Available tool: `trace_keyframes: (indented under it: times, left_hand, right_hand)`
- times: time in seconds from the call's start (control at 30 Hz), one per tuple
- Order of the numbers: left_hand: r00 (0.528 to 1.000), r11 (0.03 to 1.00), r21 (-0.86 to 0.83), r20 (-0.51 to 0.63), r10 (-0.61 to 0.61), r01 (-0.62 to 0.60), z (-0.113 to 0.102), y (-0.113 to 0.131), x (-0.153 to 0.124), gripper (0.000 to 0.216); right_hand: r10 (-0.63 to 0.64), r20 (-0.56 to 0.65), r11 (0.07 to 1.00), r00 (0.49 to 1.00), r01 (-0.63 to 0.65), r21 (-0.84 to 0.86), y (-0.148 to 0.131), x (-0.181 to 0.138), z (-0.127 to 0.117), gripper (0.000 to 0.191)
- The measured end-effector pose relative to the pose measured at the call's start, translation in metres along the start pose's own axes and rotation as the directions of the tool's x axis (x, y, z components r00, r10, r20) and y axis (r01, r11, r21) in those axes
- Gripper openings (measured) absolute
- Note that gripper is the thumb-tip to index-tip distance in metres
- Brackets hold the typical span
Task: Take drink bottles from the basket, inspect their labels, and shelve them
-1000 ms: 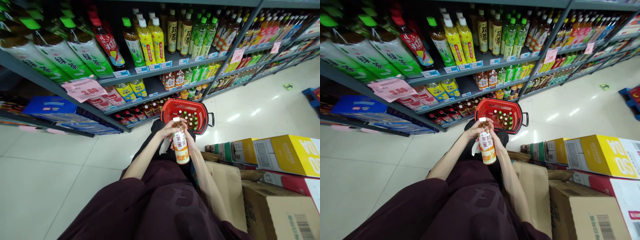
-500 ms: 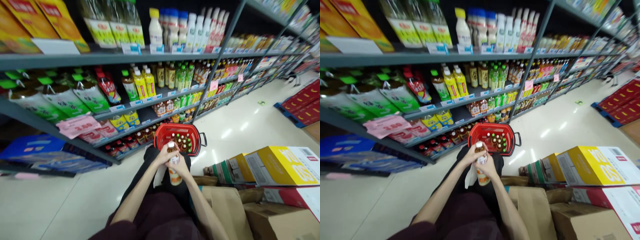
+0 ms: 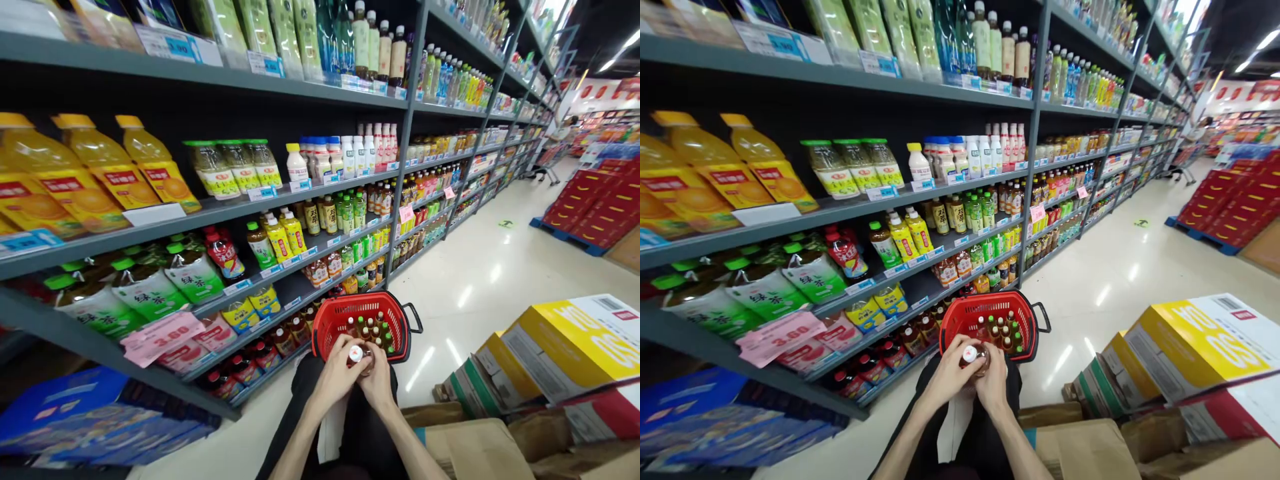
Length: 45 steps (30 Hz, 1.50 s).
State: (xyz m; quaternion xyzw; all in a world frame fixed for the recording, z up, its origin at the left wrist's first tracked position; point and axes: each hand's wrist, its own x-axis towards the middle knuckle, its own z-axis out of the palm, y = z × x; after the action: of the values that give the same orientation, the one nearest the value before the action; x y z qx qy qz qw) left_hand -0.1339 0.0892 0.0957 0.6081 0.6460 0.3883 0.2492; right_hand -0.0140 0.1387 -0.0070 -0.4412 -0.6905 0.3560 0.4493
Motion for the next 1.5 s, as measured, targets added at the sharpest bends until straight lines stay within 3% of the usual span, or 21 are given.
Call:
trace_keyframes:
  times: [0.17, 0.3, 0.4, 0.73, 0.97, 1.07, 1.13, 1.23, 1.5]
  left_hand:
    - [0.994, 0.989, 0.102, 0.034, 0.106, -0.109, -0.005, 0.012, -0.004, 0.009]
    - [0.982, 0.975, 0.142, 0.104, 0.157, -0.171, -0.006, 0.012, -0.008, 0.04]
    - [0.981, 0.97, 0.17, 0.111, 0.158, -0.176, -0.006, 0.01, -0.01, 0.049]
    - [0.993, 0.993, -0.018, 0.034, 0.113, -0.113, -0.004, 0.012, -0.019, 0.039]
    - [0.962, 0.979, 0.066, -0.183, 0.203, -0.194, -0.011, 0.0, -0.038, 0.031]
    - [0.932, 0.967, 0.125, -0.266, 0.247, -0.221, -0.02, 0.001, -0.04, 0.023]
    - [0.906, 0.954, 0.165, -0.308, 0.291, -0.25, -0.029, 0.006, -0.036, 0.02]
    - [0.861, 0.929, 0.221, -0.358, 0.361, -0.298, -0.044, 0.018, -0.025, 0.019]
    - [0.744, 0.876, 0.314, -0.467, 0.478, -0.366, -0.08, 0.057, 0.037, 0.024]
  right_hand:
    - [-0.063, -0.041, 0.997, 0.997, 0.064, 0.03, -0.003, 0.003, -0.002, 0.047]
    - [-0.037, -0.048, 0.996, 0.998, 0.04, 0.077, -0.007, 0.003, -0.005, 0.048]
    - [-0.027, -0.024, 0.993, 0.999, 0.029, 0.111, -0.01, 0.004, -0.006, 0.045]
    - [-0.091, -0.002, 0.986, 0.996, 0.091, 0.142, -0.015, 0.0, -0.001, 0.055]
    - [-0.239, 0.137, 0.971, 0.961, 0.232, 0.063, -0.015, 0.018, -0.018, 0.072]
    - [-0.17, 0.138, 0.985, 0.976, 0.169, 0.015, 0.0, 0.033, -0.039, 0.058]
    - [-0.054, 0.123, 0.998, 0.991, 0.055, -0.005, 0.016, 0.04, -0.052, 0.041]
    - [0.117, 0.174, 0.992, 0.978, -0.106, -0.071, 0.041, 0.044, -0.065, 0.035]
    - [0.193, 0.409, 0.961, 0.892, -0.088, -0.261, 0.058, 0.038, -0.07, 0.029]
